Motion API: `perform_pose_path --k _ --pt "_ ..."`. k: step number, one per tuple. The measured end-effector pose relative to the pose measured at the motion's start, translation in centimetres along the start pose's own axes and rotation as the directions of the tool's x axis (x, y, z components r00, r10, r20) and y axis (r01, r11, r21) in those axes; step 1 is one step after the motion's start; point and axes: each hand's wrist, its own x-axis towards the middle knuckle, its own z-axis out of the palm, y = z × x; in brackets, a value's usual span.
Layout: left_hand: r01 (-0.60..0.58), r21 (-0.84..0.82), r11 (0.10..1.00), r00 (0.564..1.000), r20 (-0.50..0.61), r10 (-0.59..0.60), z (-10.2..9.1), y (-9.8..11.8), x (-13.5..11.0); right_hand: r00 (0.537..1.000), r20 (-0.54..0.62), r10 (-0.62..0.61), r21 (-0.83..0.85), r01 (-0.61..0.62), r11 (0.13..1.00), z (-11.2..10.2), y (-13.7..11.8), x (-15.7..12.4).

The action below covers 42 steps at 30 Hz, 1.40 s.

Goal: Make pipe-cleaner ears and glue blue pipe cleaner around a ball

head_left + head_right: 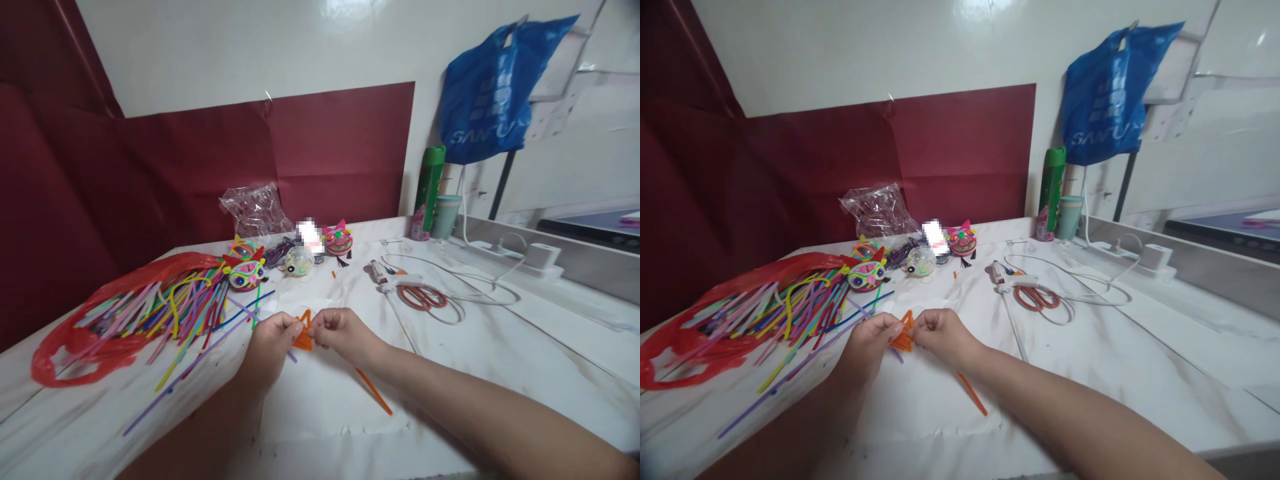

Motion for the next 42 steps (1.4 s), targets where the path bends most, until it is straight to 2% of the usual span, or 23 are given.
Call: perform_pose_path --k 5,11,17,22,25,28,32,36,42 --pt "-0.029 -0.024 0.999 0.999 -0.039 0.028 0.0 -0.1 0.0 0.998 0.056 -0.020 0.006 0.020 1.000 -0.1 -0.4 -0.1" --pt "-0.034 -0.069 0.997 0.999 -0.001 0.034 -0.2 -0.5 0.2 0.998 0.056 -0.034 -0.023 0.035 0.999 -0.2 -0.9 -0.2" --pt "-0.021 -0.030 0.999 1.000 0.006 0.021 0.1 -0.3 -0.1 0.996 0.083 -0.025 -0.014 0.026 1.000 -0.2 -0.9 -0.3" --pt "-0.021 -0.113 0.993 0.999 0.036 0.025 0.3 -0.1 -0.1 0.999 0.037 -0.008 -0.020 0.009 1.000 -0.3 -1.0 -0.1" --pt "0.001 -0.202 0.979 1.000 0.024 0.004 0.4 -0.2 0.1 0.999 0.032 0.013 -0.013 -0.012 1.000 -0.4 -1.0 0.0" --pt "0.050 -0.149 0.987 0.999 0.017 -0.048 0.3 -0.4 0.3 0.999 0.044 0.030 -0.018 -0.029 0.999 -0.4 -0.8 0.1" --pt "0.129 -0.093 0.987 0.989 0.078 -0.122 0.2 -0.6 0.2 0.997 0.077 0.021 -0.049 -0.017 0.999 -0.5 -0.4 0.1" --pt "0.187 -0.165 0.968 0.979 0.110 -0.170 0.5 -0.1 -0.1 0.995 0.100 0.005 -0.057 0.001 0.998 -0.5 -0.1 0.1" --pt "0.190 -0.276 0.942 0.978 0.138 -0.157 0.6 0.5 0.1 0.990 0.141 0.004 -0.086 0.008 0.996 -0.4 0.0 0.0"
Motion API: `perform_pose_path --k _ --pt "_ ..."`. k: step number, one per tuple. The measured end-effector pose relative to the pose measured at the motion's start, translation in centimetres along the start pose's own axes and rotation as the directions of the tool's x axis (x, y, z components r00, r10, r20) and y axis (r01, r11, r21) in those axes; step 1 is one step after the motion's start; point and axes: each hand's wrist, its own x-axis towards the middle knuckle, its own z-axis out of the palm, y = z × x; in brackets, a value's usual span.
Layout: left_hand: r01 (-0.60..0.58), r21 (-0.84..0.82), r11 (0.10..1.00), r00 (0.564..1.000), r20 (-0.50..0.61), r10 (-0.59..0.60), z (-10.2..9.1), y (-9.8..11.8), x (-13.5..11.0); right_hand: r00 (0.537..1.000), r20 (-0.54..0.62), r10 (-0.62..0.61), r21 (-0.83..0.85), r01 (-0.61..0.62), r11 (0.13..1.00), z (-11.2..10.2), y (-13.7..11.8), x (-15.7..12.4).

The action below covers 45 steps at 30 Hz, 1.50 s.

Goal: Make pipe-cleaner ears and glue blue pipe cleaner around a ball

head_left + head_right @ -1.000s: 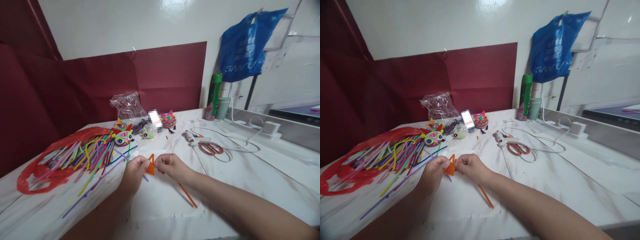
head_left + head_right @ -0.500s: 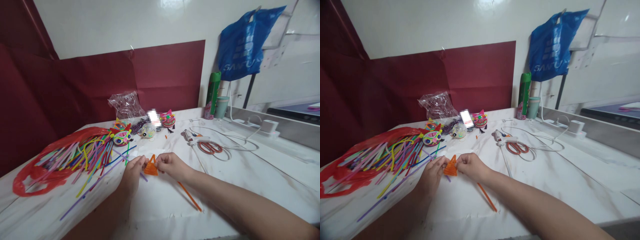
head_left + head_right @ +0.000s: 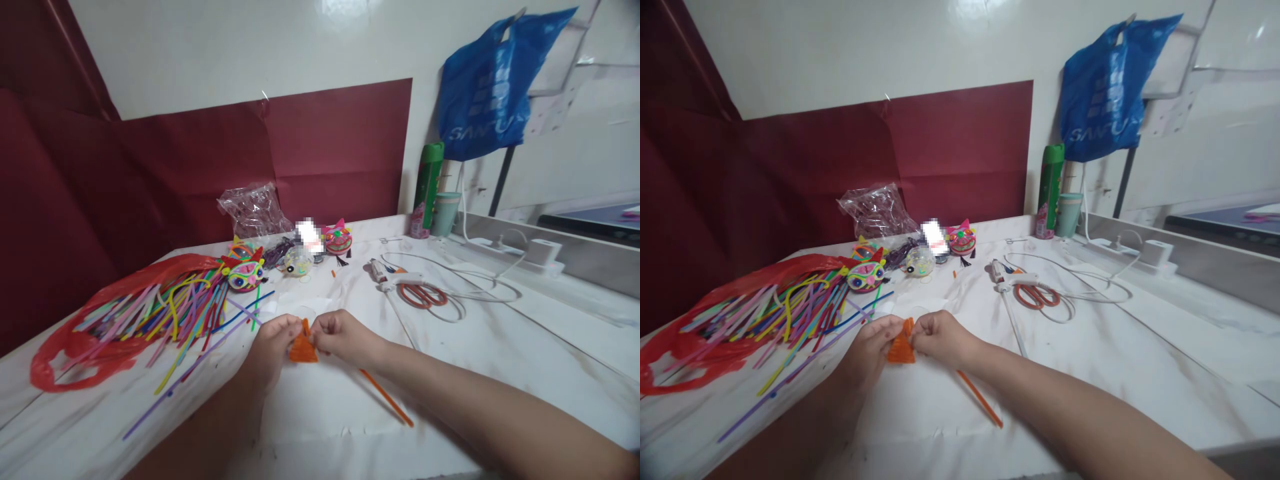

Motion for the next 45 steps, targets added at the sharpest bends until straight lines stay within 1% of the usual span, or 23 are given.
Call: perform_pose_path --k 4,7,10,14,20,23,25,26,28,30,33,35,38,40,42,45 --pt "0.050 0.050 0.997 0.999 -0.002 -0.050 -0.5 -0.4 0.4 1.000 0.023 0.004 -0.035 -0.003 0.999 0.1 0.0 -0.1" --pt "0.064 0.118 0.991 0.997 -0.055 -0.058 -0.4 -0.5 0.4 0.999 0.031 0.011 -0.052 -0.009 0.999 0.1 0.0 -0.1" --pt "0.065 0.161 0.985 0.994 -0.096 -0.050 0.1 -0.1 0.2 1.000 0.015 0.015 -0.069 -0.014 0.998 0.2 -0.2 -0.2" --pt "0.032 0.150 0.988 0.996 -0.092 -0.019 0.4 0.0 -0.1 1.000 0.015 0.009 -0.059 -0.008 0.998 0.2 -0.3 -0.3" --pt "0.020 0.096 0.995 0.997 -0.073 -0.012 0.2 -0.1 -0.2 1.000 0.002 0.014 -0.010 -0.014 1.000 0.2 -0.4 -0.2" --pt "-0.028 0.052 0.998 0.994 -0.108 0.034 0.2 0.2 -0.1 0.999 -0.036 0.015 0.016 -0.014 1.000 0.0 -0.3 0.0" --pt "-0.061 0.065 0.996 0.989 -0.130 0.069 0.1 0.4 0.0 0.998 -0.066 0.018 0.022 -0.017 1.000 -0.1 -0.2 0.1" --pt "-0.057 0.084 0.995 0.990 -0.125 0.067 0.0 0.4 0.0 0.997 -0.079 0.022 0.026 -0.020 0.999 -0.1 -0.2 0.2" --pt "-0.015 0.116 0.993 0.995 -0.096 0.026 -0.1 0.2 0.1 0.995 -0.093 0.034 0.033 -0.031 0.999 -0.1 -0.2 0.3" --pt "0.020 0.115 0.993 0.997 -0.082 -0.010 -0.3 0.1 0.1 0.996 -0.081 0.043 0.056 -0.038 0.998 -0.2 -0.3 0.3" --pt "0.008 0.068 0.998 0.994 -0.106 -0.001 -0.3 0.1 0.1 0.999 -0.037 0.024 0.115 -0.019 0.993 -0.4 -0.6 0.4" --pt "0.002 0.044 0.999 0.991 -0.135 0.004 -0.3 0.3 0.1 0.998 -0.053 0.035 0.146 -0.027 0.989 -0.7 -0.6 0.6" --pt "0.013 0.040 0.999 0.990 -0.142 -0.008 -0.2 0.5 0.2 0.991 -0.093 0.097 0.193 -0.078 0.978 -1.0 -0.6 0.8" --pt "0.020 0.055 0.998 0.992 -0.128 -0.013 -0.2 0.5 0.2 0.991 -0.073 0.109 0.220 -0.091 0.971 -1.0 -0.5 0.8" --pt "0.014 0.072 0.997 0.992 -0.123 -0.005 -0.3 0.4 0.1 0.996 -0.024 0.090 0.232 -0.082 0.969 -0.9 -0.5 0.7" --pt "0.019 0.089 0.996 0.993 -0.114 -0.009 -0.2 0.3 0.1 0.997 0.035 0.075 0.216 -0.081 0.973 -0.6 -0.4 0.5"
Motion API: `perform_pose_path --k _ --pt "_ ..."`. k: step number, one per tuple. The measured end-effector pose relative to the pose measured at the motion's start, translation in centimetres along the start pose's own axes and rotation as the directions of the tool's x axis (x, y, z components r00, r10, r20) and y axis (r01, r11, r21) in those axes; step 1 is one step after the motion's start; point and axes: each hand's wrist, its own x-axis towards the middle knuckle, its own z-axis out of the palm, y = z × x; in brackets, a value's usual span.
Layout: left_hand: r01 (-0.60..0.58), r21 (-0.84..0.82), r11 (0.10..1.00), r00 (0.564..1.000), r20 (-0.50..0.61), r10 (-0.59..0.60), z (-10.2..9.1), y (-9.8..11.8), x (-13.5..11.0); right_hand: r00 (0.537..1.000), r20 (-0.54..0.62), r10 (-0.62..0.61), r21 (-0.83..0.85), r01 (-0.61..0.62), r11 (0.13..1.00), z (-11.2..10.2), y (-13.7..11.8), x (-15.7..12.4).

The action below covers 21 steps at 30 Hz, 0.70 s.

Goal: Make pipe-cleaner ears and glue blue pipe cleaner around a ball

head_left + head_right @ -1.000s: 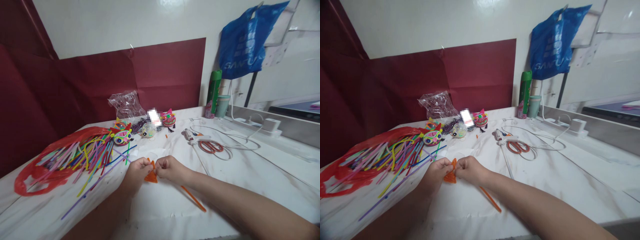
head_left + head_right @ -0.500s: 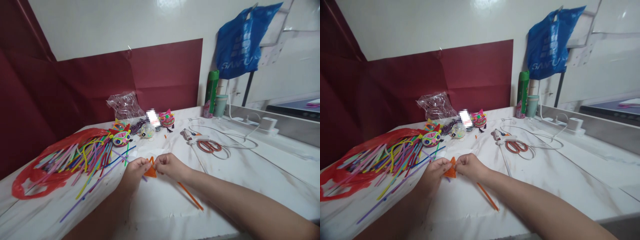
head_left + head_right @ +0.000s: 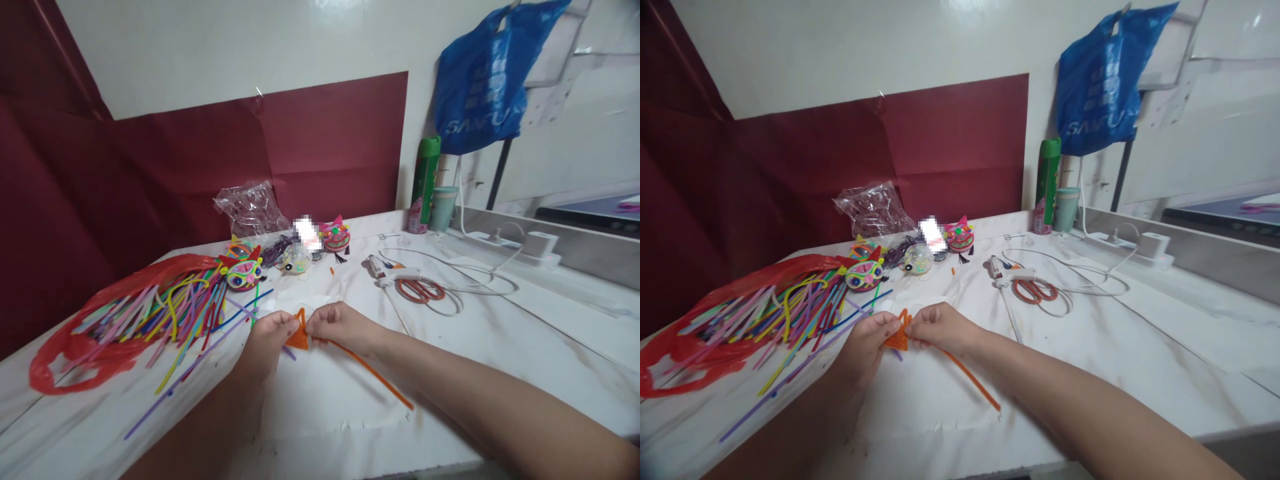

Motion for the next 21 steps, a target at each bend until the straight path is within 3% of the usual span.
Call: perform_pose_path --k 10,21 --pt "-0.006 0.002 1.000 0.995 0.101 0.006 0.22 -0.16 -0.04 0.996 -0.086 -0.005 -0.034 0.002 0.999 0.13 -0.17 0.12" --pt "-0.005 0.051 0.999 0.999 0.038 0.003 0.04 -0.14 0.10 0.995 -0.095 -0.034 -0.153 0.019 0.988 0.03 0.28 0.20"
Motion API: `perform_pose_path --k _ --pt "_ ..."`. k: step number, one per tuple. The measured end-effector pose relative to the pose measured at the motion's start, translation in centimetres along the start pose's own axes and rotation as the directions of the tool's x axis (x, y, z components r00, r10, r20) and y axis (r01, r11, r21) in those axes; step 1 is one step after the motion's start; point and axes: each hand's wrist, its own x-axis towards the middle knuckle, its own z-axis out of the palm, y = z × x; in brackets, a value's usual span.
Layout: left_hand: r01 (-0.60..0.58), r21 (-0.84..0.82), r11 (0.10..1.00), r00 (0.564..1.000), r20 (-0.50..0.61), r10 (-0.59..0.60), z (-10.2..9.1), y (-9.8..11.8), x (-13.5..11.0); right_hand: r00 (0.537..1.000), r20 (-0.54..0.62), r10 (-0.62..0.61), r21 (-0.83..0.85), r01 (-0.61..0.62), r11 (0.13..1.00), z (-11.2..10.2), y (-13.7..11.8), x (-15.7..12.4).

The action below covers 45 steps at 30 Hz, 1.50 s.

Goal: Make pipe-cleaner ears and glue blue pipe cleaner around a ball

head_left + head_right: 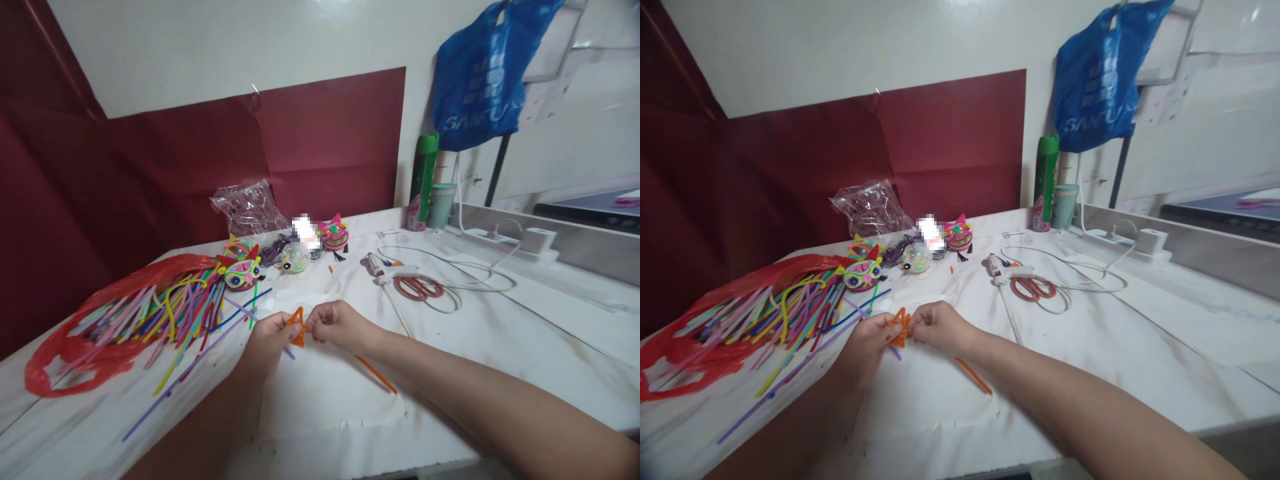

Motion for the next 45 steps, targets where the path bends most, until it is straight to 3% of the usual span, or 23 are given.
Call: perform_pose_path --k 6,10,12,16,18,20,21,23,25,27,32,37,40,45 --pt "-0.068 0.135 0.989 0.998 0.018 0.067 -0.6 -0.7 0.4 0.995 0.016 -0.103 -0.181 0.104 0.978 0.0 0.0 -0.4" --pt "-0.118 0.158 0.980 0.992 0.053 0.111 -0.9 -0.6 0.4 0.958 0.087 -0.272 -0.356 0.285 0.890 -0.4 -0.3 -0.7" --pt "-0.125 0.119 0.985 0.990 0.072 0.117 -0.9 -0.4 0.2 0.892 0.143 -0.429 -0.465 0.443 0.766 -0.7 -0.5 -0.8" --pt "-0.102 -0.007 0.995 0.983 0.151 0.102 -0.8 0.0 -0.2 0.684 0.290 -0.670 -0.590 0.679 0.438 -1.2 -0.6 -0.7" --pt "-0.107 -0.043 0.993 0.981 0.161 0.112 -0.7 0.0 -0.2 0.617 0.295 -0.729 -0.619 0.705 0.346 -1.4 -0.6 -0.7" --pt "-0.149 -0.038 0.988 0.981 0.118 0.152 -0.7 -0.1 -0.2 0.583 0.199 -0.788 -0.669 0.668 0.326 -1.5 -0.7 -0.7" --pt "-0.179 -0.017 0.984 0.980 0.082 0.180 -0.6 -0.2 -0.2 0.582 0.132 -0.802 -0.686 0.638 0.350 -1.4 -0.7 -0.8" --pt "-0.251 0.070 0.965 0.968 0.009 0.251 -0.5 -0.1 -0.3 0.623 0.026 -0.781 -0.673 0.589 0.447 -1.1 -0.7 -1.0" --pt "-0.340 0.210 0.917 0.936 -0.022 0.352 -0.4 0.2 -0.5 0.693 -0.004 -0.721 -0.624 0.561 0.543 -0.4 -0.6 -1.3" --pt "-0.433 0.345 0.833 0.890 0.013 0.457 -0.2 0.5 -0.9 0.733 -0.015 -0.680 -0.598 0.538 0.594 0.3 -0.3 -1.5" --pt "-0.555 0.508 0.658 0.794 0.090 0.601 -0.2 0.7 -1.2 0.715 -0.034 -0.699 -0.655 0.512 0.556 1.5 0.2 -2.1" --pt "-0.601 0.570 0.561 0.722 0.086 0.686 -0.3 0.2 -1.0 0.710 -0.106 -0.697 -0.625 0.497 0.602 1.5 -0.1 -2.2" --pt "-0.607 0.569 0.555 0.721 0.101 0.685 -0.2 0.1 -1.1 0.717 -0.103 -0.689 -0.599 0.509 0.619 1.6 0.0 -2.3" --pt "-0.573 0.480 0.664 0.792 0.113 0.601 -0.1 0.6 -1.4 0.681 -0.085 -0.728 -0.622 0.535 0.572 1.9 0.6 -2.5"
